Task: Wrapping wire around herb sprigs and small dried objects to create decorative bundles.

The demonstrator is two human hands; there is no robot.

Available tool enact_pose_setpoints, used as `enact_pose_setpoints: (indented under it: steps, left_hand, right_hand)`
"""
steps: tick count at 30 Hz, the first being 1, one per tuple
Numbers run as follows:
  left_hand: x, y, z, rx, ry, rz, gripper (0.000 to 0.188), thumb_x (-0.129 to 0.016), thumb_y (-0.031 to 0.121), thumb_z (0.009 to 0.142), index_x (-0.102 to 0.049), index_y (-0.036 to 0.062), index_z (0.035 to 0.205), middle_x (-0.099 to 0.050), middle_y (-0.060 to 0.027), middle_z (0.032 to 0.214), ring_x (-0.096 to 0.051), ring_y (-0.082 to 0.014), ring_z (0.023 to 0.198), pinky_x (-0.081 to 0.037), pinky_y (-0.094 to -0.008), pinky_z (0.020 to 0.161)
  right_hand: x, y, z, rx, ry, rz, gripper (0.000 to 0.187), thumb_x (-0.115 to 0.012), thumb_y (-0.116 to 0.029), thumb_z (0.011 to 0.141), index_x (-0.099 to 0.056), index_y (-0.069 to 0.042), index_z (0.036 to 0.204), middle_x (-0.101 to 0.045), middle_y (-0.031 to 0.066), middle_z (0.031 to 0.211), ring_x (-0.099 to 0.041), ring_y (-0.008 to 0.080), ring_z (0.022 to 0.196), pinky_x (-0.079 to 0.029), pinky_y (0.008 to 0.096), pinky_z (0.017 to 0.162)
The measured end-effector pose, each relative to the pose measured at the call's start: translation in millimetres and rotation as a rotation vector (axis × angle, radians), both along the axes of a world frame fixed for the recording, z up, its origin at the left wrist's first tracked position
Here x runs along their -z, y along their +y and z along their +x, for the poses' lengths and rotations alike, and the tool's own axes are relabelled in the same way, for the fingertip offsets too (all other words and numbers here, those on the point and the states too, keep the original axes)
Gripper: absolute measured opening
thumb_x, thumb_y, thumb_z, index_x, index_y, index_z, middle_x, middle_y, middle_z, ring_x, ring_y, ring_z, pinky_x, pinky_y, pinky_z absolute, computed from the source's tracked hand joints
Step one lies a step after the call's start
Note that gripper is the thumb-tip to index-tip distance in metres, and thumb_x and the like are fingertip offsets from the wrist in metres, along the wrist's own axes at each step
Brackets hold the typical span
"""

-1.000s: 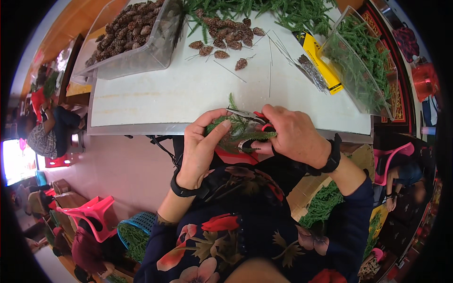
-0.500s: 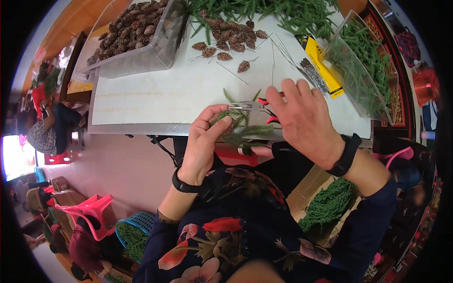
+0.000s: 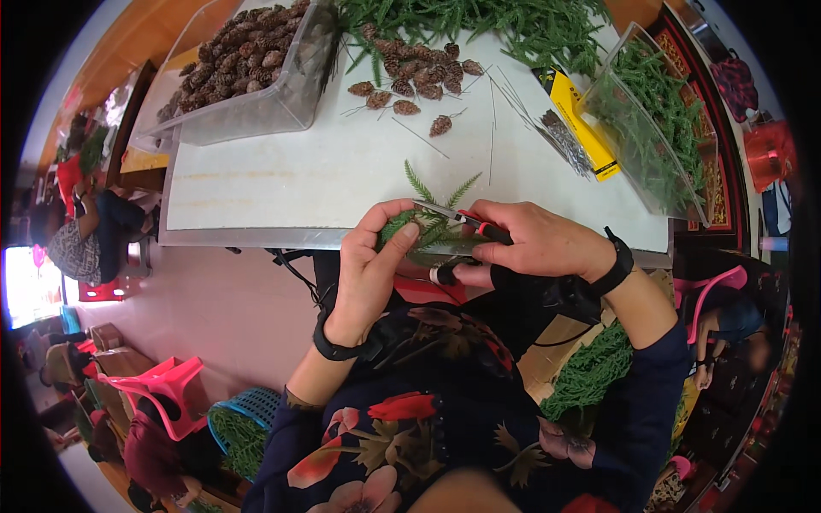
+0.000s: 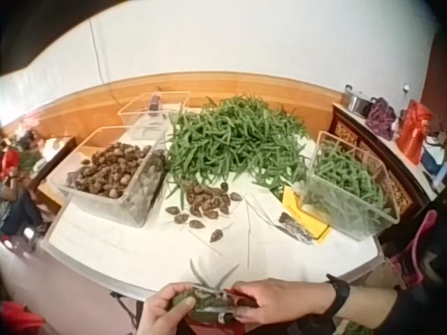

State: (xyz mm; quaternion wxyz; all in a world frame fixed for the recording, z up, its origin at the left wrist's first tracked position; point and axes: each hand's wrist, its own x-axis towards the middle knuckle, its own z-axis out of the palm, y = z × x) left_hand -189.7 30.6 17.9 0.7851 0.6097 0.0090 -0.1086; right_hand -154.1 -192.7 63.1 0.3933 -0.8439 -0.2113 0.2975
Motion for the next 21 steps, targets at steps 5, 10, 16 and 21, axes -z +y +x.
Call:
enact_pose_setpoints:
  steps: [5, 10, 16, 21]
  left_hand:
    - [-1.6, 0.1, 0.0, 0.023, 0.028, -0.022, 0.023, -0.056, 0.004, 0.091, -0.056, -0.0015, 0.114, -0.062, -0.0019, 0.099, -0.055, -0.0069, 0.091, -0.043, -0.0205, 0.083]
    - [-1.6, 0.7, 2.1, 0.042, 0.057, -0.019, 0.023, -0.056, 0.004, 0.091, -0.056, -0.0017, 0.114, -0.062, -0.0020, 0.098, -0.055, -0.0072, 0.090, -0.044, -0.0205, 0.083]
    - [-5.6, 2.9, 3.2, 0.074, 0.180, -0.086, 0.024, -0.056, 0.004, 0.091, -0.056, -0.0017, 0.114, -0.062, -0.0027, 0.099, -0.056, -0.0078, 0.090, -0.044, -0.0210, 0.083]
    - [-5.3, 3.5, 6.5, 0.087, 0.230, -0.130, 0.024, -0.056, 0.004, 0.091, -0.056, -0.0017, 0.114, -0.063, -0.0036, 0.099, -0.057, -0.0088, 0.089, -0.045, -0.0219, 0.083]
  right_hand:
    - [1.2, -0.7, 1.5, -0.028, 0.117, 0.027, 0.032, -0.060, -0.022, 0.084, -0.052, 0.001, 0.105, -0.063, 0.0121, 0.068, -0.063, 0.0222, 0.062, -0.047, 0.0340, 0.061]
    - [-5.1, 0.2, 2.7, -0.023, 0.204, 0.016, 0.032, -0.060, -0.022, 0.084, -0.053, 0.001, 0.106, -0.063, 0.0088, 0.066, -0.062, 0.0192, 0.061, -0.047, 0.0327, 0.061]
    - [0.6, 0.6, 0.8, -0.067, 0.016, -0.062, 0.029, -0.059, -0.020, 0.082, -0.052, 0.001, 0.101, -0.062, 0.0143, 0.067, -0.063, 0.0285, 0.063, -0.048, 0.0375, 0.062]
    - [3.8, 3.2, -2.6, -0.039, -0.171, -0.072, 0.025, -0.059, -0.017, 0.079, -0.051, 0.001, 0.095, -0.062, 0.0204, 0.073, -0.061, 0.0395, 0.072, -0.047, 0.0450, 0.064]
